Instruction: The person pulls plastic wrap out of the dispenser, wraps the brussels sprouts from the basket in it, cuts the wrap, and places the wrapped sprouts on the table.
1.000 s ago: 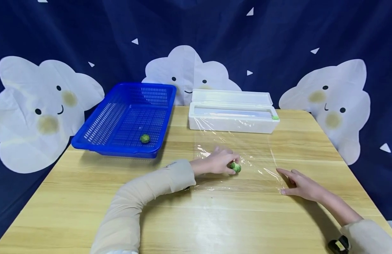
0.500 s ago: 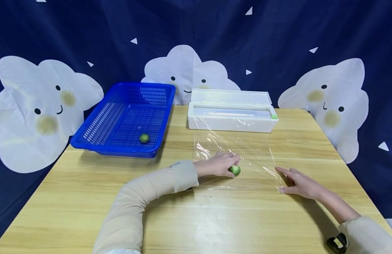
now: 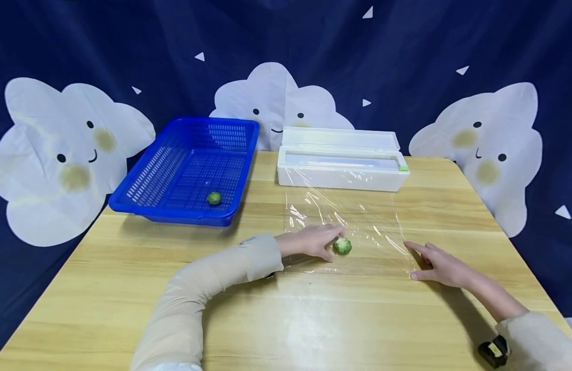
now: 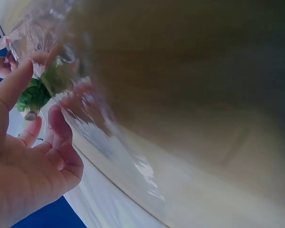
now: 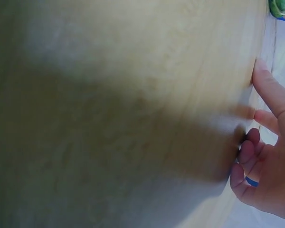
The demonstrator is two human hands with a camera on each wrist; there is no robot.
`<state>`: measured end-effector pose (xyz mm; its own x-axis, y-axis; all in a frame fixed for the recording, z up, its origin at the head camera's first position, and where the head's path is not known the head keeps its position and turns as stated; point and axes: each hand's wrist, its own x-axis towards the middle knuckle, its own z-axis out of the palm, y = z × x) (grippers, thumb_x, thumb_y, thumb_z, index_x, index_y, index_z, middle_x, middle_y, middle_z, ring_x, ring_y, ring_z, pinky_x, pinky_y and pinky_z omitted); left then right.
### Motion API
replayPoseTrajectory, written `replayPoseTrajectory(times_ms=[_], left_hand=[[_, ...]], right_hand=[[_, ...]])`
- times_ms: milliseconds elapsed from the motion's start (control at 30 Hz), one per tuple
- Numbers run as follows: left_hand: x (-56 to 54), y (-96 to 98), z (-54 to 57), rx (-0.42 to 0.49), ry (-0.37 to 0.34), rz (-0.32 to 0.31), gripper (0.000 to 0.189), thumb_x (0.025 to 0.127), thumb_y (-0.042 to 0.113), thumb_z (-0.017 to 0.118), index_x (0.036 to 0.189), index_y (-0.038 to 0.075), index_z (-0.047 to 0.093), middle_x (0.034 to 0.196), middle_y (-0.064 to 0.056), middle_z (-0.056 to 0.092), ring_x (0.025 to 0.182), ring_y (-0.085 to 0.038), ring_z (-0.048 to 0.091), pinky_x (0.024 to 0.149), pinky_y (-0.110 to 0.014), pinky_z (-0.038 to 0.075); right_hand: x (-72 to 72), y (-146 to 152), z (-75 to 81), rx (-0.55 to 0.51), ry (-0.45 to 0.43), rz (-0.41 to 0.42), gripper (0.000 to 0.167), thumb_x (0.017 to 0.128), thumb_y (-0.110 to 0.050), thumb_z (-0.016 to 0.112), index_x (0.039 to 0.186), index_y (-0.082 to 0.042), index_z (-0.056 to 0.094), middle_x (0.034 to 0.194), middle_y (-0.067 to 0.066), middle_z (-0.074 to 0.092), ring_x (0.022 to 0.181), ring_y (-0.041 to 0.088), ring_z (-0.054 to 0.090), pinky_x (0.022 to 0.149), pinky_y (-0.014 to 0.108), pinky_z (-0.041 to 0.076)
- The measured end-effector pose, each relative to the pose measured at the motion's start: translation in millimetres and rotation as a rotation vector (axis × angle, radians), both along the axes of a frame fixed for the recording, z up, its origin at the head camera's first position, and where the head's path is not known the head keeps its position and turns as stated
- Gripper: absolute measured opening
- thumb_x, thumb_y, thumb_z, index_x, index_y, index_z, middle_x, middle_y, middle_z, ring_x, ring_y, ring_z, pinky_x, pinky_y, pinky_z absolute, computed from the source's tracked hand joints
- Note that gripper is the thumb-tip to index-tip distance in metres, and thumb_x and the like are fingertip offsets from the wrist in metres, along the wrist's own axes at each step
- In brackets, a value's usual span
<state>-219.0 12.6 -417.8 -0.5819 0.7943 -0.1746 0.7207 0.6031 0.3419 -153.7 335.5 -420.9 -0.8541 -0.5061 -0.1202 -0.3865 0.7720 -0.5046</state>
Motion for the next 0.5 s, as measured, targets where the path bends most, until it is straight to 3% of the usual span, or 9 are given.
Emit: replayPoseTrajectory(times_ms=[100, 200, 333, 400, 500], left_hand=[[3.7, -13.5, 0.2, 0.0, -0.031, 0.022, 0.067, 0.074, 0.026, 0.075, 0.127, 0.01, 0.039, 0.131, -0.006, 0.048, 0.116, -0.02, 0.048, 0.094, -0.031, 0.042], [10.3, -32.0, 0.6, -0.001, -0.035, 0.052, 0.07, 0.073, 0.028, 0.075, 0.128, 0.009, 0.037, 0.131, -0.007, 0.048, 0.111, -0.019, 0.051, 0.09, -0.03, 0.043], [21.6, -56.4, 2.5, -0.002, 0.015, 0.047, 0.059, 0.07, 0.03, 0.077, 0.115, 0.01, 0.045, 0.109, -0.005, 0.054, 0.089, -0.015, 0.051, 0.075, -0.026, 0.045], [26.9, -66.6, 3.9, -0.004, 0.045, 0.02, 0.05, 0.07, 0.031, 0.077, 0.106, 0.011, 0.05, 0.095, -0.001, 0.05, 0.082, -0.013, 0.046, 0.07, -0.024, 0.042], [33.1, -78.5, 5.6, -0.018, 0.085, -0.022, 0.041, 0.071, 0.033, 0.076, 0.099, 0.013, 0.054, 0.087, 0.002, 0.045, 0.08, -0.012, 0.043, 0.067, -0.024, 0.04]], right_hand=[[-1.9, 0.6, -0.1, -0.015, 0.001, 0.026, 0.075, 0.078, -0.028, 0.07, 0.132, 0.011, 0.036, 0.075, 0.002, 0.033, 0.067, 0.007, 0.027, 0.055, 0.023, 0.025], [-3.9, 1.6, -0.3, -0.055, 0.011, 0.064, 0.073, 0.078, -0.023, 0.071, 0.13, 0.014, 0.036, 0.074, 0.001, 0.034, 0.066, 0.005, 0.027, 0.054, 0.023, 0.025], [-4.7, 5.2, -1.0, -0.136, 0.008, 0.105, 0.068, 0.078, -0.014, 0.07, 0.128, 0.017, 0.036, 0.074, 0.001, 0.036, 0.066, 0.004, 0.029, 0.053, 0.022, 0.026], [-4.4, 8.4, -1.6, -0.187, -0.015, 0.117, 0.065, 0.081, -0.01, 0.067, 0.129, 0.017, 0.034, 0.074, 0.001, 0.038, 0.064, 0.004, 0.032, 0.052, 0.022, 0.028], [-3.4, 16.0, -2.6, -0.249, -0.066, 0.114, 0.057, 0.087, -0.004, 0.058, 0.132, 0.017, 0.03, 0.079, 0.002, 0.043, 0.067, 0.004, 0.038, 0.054, 0.023, 0.033]])
